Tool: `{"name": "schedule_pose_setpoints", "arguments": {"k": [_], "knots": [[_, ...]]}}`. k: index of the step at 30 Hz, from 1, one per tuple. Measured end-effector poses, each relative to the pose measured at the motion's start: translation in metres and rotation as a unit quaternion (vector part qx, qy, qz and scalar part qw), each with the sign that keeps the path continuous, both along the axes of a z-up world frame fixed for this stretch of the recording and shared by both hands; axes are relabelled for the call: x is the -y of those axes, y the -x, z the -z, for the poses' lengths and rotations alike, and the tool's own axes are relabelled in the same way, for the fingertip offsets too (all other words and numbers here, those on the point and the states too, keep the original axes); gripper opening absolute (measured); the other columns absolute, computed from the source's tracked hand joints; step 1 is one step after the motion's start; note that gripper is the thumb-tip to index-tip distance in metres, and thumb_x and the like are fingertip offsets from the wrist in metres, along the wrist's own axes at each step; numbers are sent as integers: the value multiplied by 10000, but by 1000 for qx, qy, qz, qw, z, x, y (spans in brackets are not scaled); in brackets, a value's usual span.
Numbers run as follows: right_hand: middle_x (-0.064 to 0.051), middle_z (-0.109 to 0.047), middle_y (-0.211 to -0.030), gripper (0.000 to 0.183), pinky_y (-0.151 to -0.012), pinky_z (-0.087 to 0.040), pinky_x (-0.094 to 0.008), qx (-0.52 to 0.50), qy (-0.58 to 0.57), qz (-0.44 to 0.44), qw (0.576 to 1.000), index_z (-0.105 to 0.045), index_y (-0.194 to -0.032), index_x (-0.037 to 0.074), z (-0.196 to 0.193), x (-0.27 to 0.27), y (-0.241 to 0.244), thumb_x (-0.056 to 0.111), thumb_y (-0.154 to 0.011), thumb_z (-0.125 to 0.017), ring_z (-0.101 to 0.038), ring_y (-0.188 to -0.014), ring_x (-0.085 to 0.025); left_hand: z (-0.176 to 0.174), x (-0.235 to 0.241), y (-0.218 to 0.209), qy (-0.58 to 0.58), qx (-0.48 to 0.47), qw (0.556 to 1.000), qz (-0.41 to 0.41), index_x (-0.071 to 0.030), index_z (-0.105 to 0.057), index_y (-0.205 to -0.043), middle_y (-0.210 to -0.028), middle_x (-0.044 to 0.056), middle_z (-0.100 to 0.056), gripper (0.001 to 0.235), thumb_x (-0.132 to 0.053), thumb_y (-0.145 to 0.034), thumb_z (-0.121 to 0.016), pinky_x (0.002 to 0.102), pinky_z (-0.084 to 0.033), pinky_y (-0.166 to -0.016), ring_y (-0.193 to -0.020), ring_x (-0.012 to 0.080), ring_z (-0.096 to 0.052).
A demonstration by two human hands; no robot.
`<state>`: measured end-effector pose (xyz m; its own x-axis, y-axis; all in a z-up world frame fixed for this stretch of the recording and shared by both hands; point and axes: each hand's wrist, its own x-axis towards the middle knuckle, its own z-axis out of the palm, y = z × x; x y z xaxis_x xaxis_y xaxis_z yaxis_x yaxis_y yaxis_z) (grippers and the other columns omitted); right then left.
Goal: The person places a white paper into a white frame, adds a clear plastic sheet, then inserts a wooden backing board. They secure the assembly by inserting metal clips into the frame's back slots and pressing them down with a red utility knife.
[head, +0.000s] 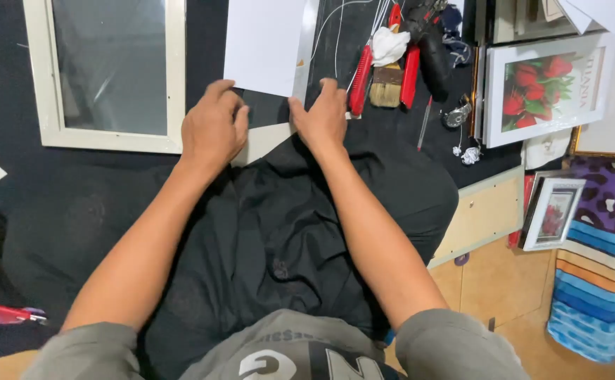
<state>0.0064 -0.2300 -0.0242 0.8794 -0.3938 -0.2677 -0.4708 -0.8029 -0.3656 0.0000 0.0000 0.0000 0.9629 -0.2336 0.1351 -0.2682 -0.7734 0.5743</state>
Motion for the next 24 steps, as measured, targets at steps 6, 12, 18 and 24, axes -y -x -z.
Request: {"name": "schedule_pose_setpoints", "arguments": {"k": [6, 12, 18, 24], "knots": [[-181, -559, -1164, 670, -853, -587, -543, -47, -28, -12, 998, -496, -1296, 51, -6, -9, -4, 363, -810, -836, -684, -1086, -448, -9, 10, -31, 42, -139, 988, -50, 53, -510, -1448, -1395, 243, -487, 636, -258, -973, -798, 561, -502, -946, -1208, 453, -571], [-234, -578, -1124, 551, -904, -550, -587, -37, -76, 11, 996, -481, -1215, 19, -25, -26, -9, 232, -782, -747, -660, -1084, -509, 18, 15, -34, 182, -192, 961, -84, 124, -411, -1459, -1217, 217, -573, 730, -219, -964, -824, 427, -587, -788, -1030, 354, -665], [-185, -581, -1103, 564, -868, -542, -599, -63, -50, 26, 996, -473, -1215, 76, -42, -30, -21, 294, -748, -701, -687, -1040, -470, 53, 9, -40, 201, -161, 963, -83, -49, -734, -1136, -872, 40, -599, 194, -187, -1002, -718, 358, -507, -621, -739, 240, -659], [-138, -532, -1215, 558, -962, -520, -592, 6, 49, 129, 990, -496, -1324, 147, -12, -1, -33, 200, -793, -658, -574, -1198, -423, 13, 3, -47, 423, -146, 888, -103, 26, -547, -1276, -1007, 217, -662, 239, -27, -1067, -445, 370, -652, -658, -758, 321, -773]]}}
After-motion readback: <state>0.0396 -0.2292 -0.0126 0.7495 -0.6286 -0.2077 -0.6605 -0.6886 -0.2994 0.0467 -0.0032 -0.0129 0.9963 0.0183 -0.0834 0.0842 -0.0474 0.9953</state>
